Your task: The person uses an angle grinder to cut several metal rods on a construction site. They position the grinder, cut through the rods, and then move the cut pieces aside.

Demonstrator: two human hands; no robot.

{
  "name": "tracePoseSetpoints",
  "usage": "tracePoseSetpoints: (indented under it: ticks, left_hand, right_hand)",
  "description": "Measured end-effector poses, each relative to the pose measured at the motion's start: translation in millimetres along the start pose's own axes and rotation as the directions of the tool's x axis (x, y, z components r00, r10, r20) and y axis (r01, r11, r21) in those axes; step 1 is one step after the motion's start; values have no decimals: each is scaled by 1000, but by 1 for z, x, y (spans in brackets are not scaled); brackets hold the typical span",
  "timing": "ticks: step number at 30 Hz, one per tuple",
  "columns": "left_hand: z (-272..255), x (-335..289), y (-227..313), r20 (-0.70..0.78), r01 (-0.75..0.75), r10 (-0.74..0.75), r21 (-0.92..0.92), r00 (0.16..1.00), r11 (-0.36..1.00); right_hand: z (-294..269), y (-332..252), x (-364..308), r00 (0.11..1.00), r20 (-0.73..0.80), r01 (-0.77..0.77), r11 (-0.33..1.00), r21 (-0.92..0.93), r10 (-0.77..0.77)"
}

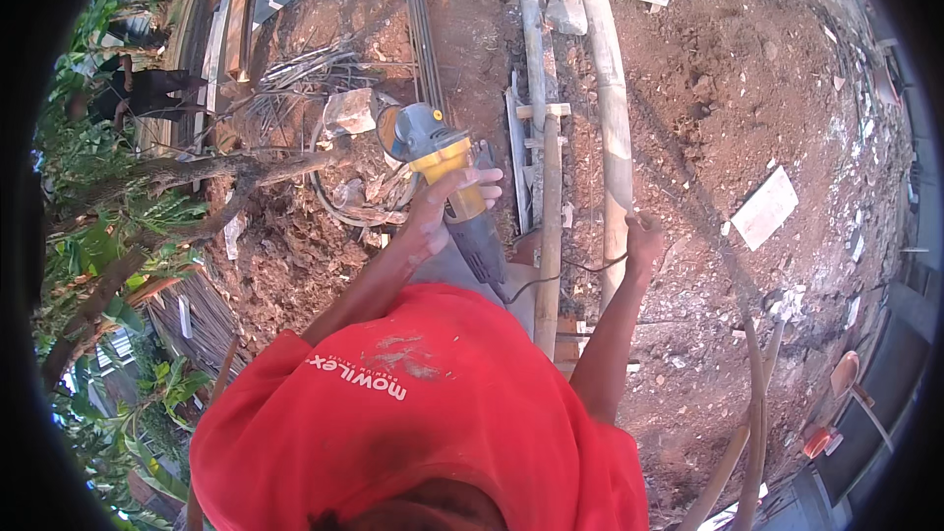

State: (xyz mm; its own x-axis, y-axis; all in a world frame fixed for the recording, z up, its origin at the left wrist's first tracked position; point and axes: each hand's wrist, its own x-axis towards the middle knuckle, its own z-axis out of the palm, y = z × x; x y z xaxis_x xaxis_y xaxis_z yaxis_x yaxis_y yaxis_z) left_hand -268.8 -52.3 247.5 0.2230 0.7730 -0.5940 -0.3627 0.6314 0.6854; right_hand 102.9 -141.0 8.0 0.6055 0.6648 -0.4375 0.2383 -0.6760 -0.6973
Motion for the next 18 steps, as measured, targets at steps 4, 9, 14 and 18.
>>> tracePoseSetpoints:
  ticks: [4,9,14,18]
  left_hand:
    - [-12,12,34,-109,-108,120,109,987,988]
    - [-9,79,91,-50,-110,133,324,990,940]
    - [-32,160,146,189,-393,354,599,916,698]
    - [-95,214,167,156,-289,245,584,957,758]
  right_hand:
    - [22,-198,-75,820,548,19,965,263,-166]
    - [102,-316,-114,515,766,26,900,435,-385]
    - [182,-362,-73,749,584,58,909,413,-313]
    - [239,-419,-37,839,503,-167,781,601,-208]
